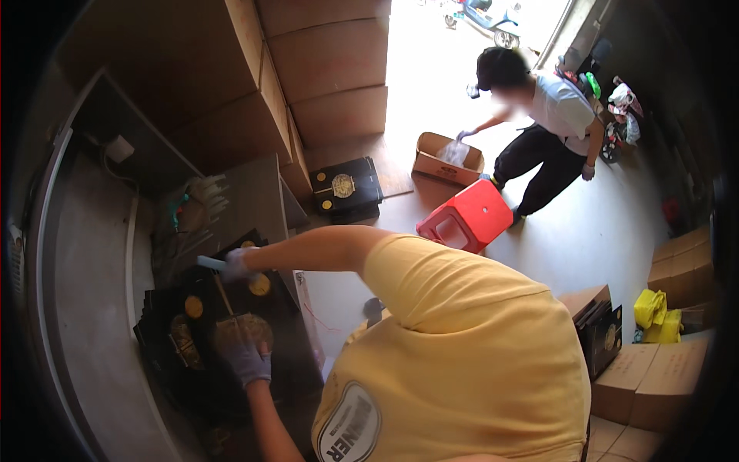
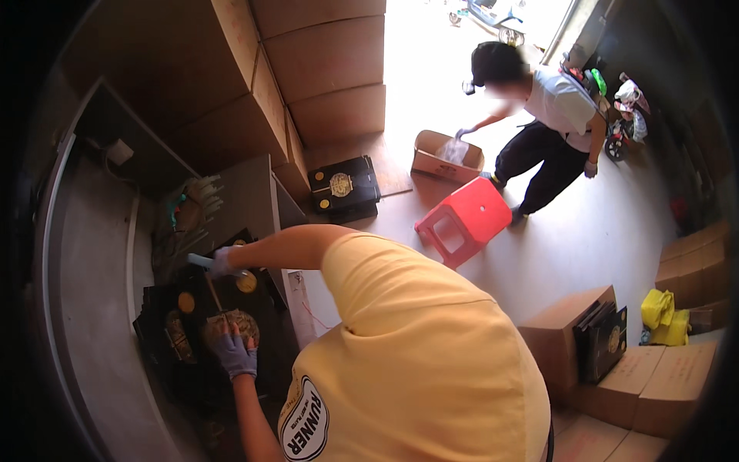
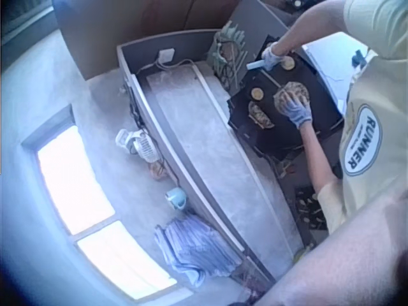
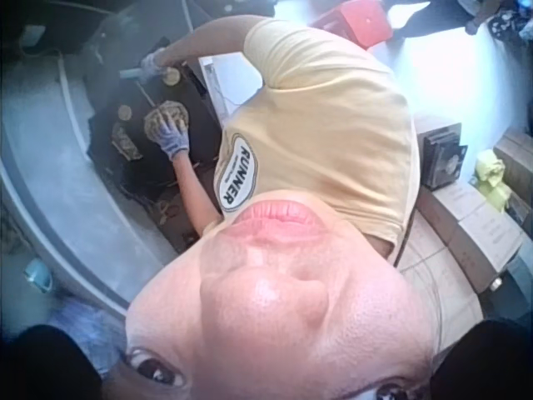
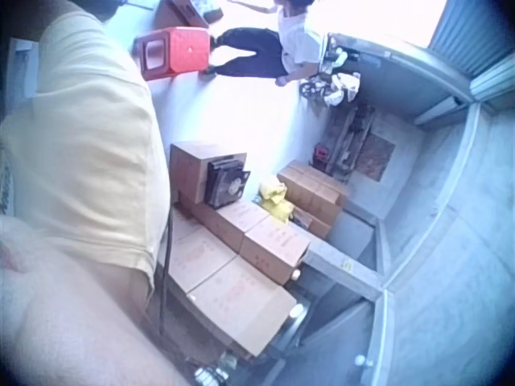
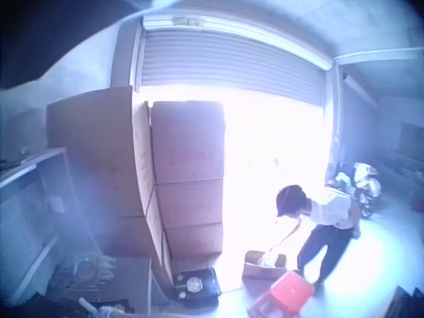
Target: The person uses a stapler to attach a small wooden stick to the center of black decorative boxes with gold patterns. They repeatedly pick up a box, position the stick, and staple it in place, then set the box aside. The task is performed one at a time on a table in a room with cardboard boxes and a red stool.
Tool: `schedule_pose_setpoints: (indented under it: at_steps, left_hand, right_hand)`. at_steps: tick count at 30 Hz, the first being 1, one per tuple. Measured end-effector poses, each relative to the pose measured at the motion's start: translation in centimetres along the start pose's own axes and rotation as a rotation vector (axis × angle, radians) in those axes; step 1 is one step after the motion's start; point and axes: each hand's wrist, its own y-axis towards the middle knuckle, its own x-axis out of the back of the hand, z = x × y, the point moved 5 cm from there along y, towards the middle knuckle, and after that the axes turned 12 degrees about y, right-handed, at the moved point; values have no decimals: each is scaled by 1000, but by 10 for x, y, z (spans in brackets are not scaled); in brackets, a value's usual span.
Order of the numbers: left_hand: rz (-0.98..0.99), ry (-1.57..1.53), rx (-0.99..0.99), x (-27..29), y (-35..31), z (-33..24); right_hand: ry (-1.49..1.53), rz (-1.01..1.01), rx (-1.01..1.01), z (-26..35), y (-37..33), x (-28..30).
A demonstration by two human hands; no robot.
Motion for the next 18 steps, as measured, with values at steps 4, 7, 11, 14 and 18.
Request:
schedule_pose_setpoints:
  at_steps: [4, 7, 11, 14, 18]
  left_hand:
    - [74, 108, 54, 5, 10, -7]
    - [300, 191, 228, -4, 12, -3]
    - [229, 337, 555, -29, -3, 19]
    - [125, 326, 721, -18, -7, 16]
    - [228, 375, 752, -13, -3, 0]
  right_hand:
    - [-266, -101, 430, 74, -7, -33]
    - [-321, -139, 644, 71, -20, -77]
    - [-330, 186, 498, 1, -84, -83]
    - [-282, 254, 216, -83, -107, -66]
    - [-169, 244, -60, -166, -133, -51]
